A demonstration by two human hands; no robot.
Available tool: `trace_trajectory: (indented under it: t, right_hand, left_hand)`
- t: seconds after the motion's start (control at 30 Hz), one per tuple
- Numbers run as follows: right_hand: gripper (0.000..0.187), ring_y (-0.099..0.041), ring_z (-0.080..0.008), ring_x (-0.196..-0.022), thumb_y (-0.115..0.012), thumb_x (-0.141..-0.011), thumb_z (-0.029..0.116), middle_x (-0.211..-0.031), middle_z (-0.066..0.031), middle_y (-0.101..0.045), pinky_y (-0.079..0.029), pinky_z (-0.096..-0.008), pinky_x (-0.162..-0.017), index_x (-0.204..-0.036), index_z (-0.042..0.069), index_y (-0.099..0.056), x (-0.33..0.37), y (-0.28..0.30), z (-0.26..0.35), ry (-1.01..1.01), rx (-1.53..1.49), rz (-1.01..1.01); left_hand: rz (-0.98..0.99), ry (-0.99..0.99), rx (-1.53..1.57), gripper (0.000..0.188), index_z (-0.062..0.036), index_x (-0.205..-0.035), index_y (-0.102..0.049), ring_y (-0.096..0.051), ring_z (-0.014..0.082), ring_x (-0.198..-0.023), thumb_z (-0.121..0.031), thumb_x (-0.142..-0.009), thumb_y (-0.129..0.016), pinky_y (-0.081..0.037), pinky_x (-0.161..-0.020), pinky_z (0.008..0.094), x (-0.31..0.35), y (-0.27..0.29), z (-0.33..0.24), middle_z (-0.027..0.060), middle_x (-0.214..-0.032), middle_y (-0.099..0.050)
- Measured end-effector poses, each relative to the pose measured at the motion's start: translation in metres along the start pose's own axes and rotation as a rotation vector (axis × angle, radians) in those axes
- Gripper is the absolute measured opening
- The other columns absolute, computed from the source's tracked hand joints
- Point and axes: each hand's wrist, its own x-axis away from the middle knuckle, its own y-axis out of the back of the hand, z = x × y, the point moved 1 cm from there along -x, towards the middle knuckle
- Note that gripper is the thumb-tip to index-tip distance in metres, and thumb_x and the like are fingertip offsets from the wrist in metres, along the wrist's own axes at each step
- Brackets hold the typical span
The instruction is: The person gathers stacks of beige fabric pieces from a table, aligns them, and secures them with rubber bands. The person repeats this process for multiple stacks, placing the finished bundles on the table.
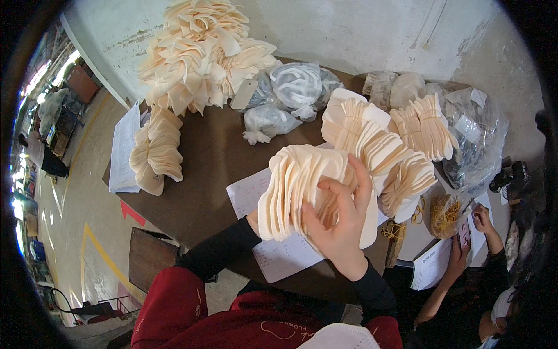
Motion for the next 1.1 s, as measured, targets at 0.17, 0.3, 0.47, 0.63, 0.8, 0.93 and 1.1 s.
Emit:
trace_trajectory:
  t: [0.17,0.3,0.47,0.63,0.8,0.93,1.1]
  right_hand:
    - [0.022,-0.033,-0.0431,-0.135,-0.066,-0.077,0.003,-0.144,-0.0260,-0.035,-0.026,-0.0503,-0.111,-0.098,0.001,-0.061,0.003,-0.005,-0.010,0.008,-0.081,-0.059]
    - [0.021,-0.035,-0.0443,-0.128,-0.068,-0.079,0.008,-0.142,-0.0247,-0.038,-0.026,-0.0532,-0.107,-0.099,0.003,-0.066,0.004,-0.005,-0.010,0.061,0.127,0.011]
    - [0.020,-0.034,-0.0438,-0.129,-0.070,-0.080,0.011,-0.142,-0.0234,-0.038,-0.024,-0.0534,-0.108,-0.097,0.002,-0.068,0.002,-0.004,-0.007,0.027,0.006,-0.031]
    - [0.021,-0.035,-0.0427,-0.130,-0.071,-0.080,0.010,-0.143,-0.0238,-0.037,-0.025,-0.0516,-0.109,-0.098,0.000,-0.067,0.004,-0.004,-0.011,0.045,0.005,-0.020]
    - [0.022,-0.031,-0.0426,-0.136,-0.065,-0.082,-0.001,-0.146,-0.0236,-0.033,-0.025,-0.0491,-0.111,-0.103,0.002,-0.065,0.004,-0.007,-0.011,-0.067,-0.068,-0.047]
    - [0.030,-0.027,-0.0433,-0.137,-0.062,-0.076,-0.007,-0.146,-0.0226,-0.029,-0.025,-0.0492,-0.111,-0.102,0.007,-0.063,0.004,-0.004,-0.007,0.067,0.131,-0.035]
    - [0.031,-0.028,-0.0431,-0.136,-0.062,-0.072,-0.007,-0.143,-0.0212,-0.032,-0.024,-0.0504,-0.111,-0.099,0.007,-0.063,0.006,-0.006,-0.010,0.118,0.163,-0.006]
  left_hand:
    - [-0.322,0.148,-0.232,0.055,-0.0113,-0.151,-0.029,-0.046,0.0245,-0.133,-0.029,-0.103,-0.048,-0.042,-0.110,0.0381,0.007,-0.010,-0.013,0.0139,-0.147,-0.042]
    - [-0.325,0.167,0.002,0.063,-0.0139,-0.150,-0.032,-0.047,0.0238,-0.133,-0.048,-0.099,-0.047,-0.042,-0.111,0.0392,0.017,-0.003,-0.010,0.0121,-0.146,-0.044]
    - [-0.371,0.175,-0.088,0.064,-0.0159,-0.150,-0.033,-0.048,0.0228,-0.133,-0.052,-0.098,-0.043,-0.042,-0.111,0.0382,0.018,-0.001,-0.009,0.0105,-0.147,-0.044]
    - [-0.370,0.153,-0.108,0.064,-0.0162,-0.150,-0.032,-0.047,0.0231,-0.133,-0.052,-0.099,-0.042,-0.040,-0.113,0.0387,0.015,-0.006,-0.010,0.0098,-0.147,-0.044]
    - [-0.386,0.136,-0.167,0.066,-0.0145,-0.150,-0.033,-0.048,0.0230,-0.132,-0.054,-0.098,-0.042,-0.042,-0.111,0.0386,0.012,-0.010,-0.011,0.0099,-0.146,-0.045]
    - [-0.442,0.150,-0.314,0.071,-0.0103,-0.149,-0.031,-0.051,0.0221,-0.130,-0.058,-0.097,-0.041,-0.045,-0.108,0.0371,0.015,-0.007,-0.009,0.0104,-0.143,-0.047]
    - [-0.389,0.124,-0.444,0.081,-0.0058,-0.149,-0.029,-0.053,0.0220,-0.127,-0.063,-0.094,-0.042,-0.046,-0.107,0.0365,0.009,0.004,-0.008,0.0111,-0.142,-0.048]
